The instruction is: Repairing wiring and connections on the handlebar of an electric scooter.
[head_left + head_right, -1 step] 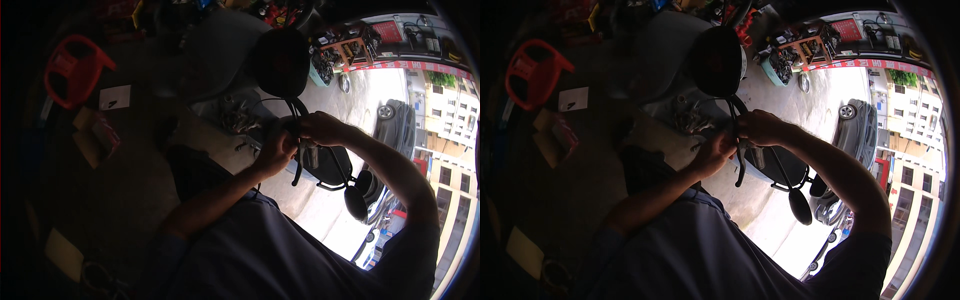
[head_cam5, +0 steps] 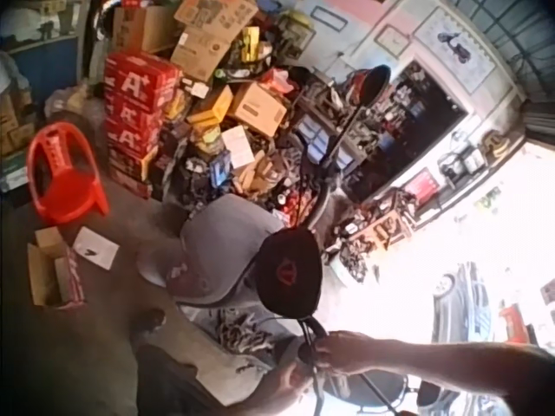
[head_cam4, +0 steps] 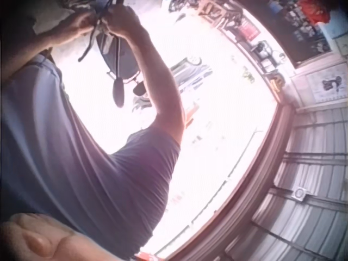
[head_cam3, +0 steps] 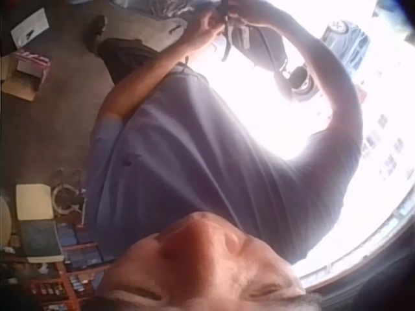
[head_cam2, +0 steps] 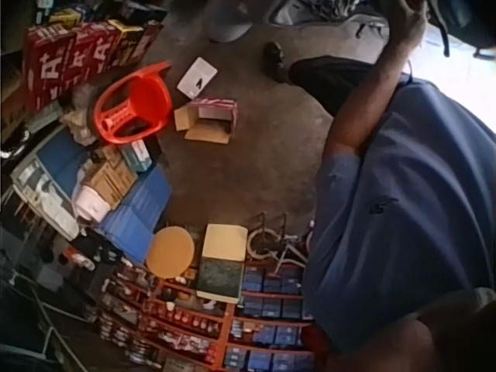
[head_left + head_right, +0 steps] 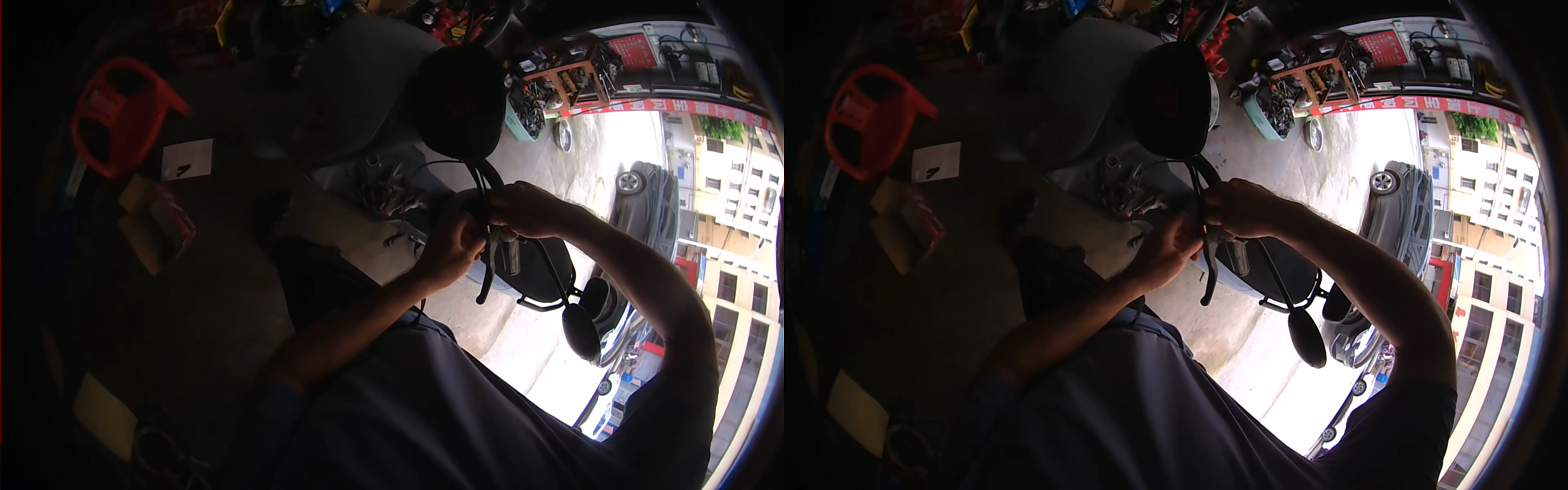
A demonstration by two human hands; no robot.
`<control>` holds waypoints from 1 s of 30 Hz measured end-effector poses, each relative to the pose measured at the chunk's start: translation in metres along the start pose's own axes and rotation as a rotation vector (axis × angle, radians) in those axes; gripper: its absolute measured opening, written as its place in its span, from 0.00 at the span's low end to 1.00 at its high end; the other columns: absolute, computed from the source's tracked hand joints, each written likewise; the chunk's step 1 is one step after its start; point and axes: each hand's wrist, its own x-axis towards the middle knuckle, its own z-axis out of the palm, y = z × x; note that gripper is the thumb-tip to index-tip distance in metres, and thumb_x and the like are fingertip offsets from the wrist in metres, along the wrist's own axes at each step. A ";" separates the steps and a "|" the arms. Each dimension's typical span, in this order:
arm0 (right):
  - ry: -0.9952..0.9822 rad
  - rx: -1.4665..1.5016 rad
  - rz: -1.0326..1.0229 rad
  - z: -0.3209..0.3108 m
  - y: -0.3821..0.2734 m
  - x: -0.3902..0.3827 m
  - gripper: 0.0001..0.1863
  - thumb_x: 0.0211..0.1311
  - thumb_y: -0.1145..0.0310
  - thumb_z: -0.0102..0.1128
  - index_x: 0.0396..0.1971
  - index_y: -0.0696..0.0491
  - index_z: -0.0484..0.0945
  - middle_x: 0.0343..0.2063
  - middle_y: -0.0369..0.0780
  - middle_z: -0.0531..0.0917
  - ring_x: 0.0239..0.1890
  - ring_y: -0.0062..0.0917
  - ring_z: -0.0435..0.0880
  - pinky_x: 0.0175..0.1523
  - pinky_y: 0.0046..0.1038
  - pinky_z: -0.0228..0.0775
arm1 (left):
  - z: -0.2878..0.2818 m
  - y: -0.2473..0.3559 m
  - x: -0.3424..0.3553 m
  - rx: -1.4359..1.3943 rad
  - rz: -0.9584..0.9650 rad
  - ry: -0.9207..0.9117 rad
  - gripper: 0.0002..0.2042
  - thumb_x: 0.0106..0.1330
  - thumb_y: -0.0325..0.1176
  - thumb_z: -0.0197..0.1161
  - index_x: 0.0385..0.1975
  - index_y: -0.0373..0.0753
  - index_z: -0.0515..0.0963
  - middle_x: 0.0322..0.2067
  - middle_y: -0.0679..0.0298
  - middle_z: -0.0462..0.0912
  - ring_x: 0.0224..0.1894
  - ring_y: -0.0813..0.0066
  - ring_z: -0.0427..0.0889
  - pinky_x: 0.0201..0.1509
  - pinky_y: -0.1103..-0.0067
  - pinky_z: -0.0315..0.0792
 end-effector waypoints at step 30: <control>0.003 0.774 0.179 0.021 0.030 -0.004 0.07 0.52 0.73 0.61 0.32 0.56 0.80 0.33 0.38 0.78 0.39 0.26 0.78 0.46 0.27 0.71 | 0.002 -0.002 -0.003 0.004 -0.009 0.034 0.08 0.65 0.25 0.56 0.43 0.38 0.69 0.27 0.67 0.74 0.30 0.79 0.76 0.38 0.79 0.73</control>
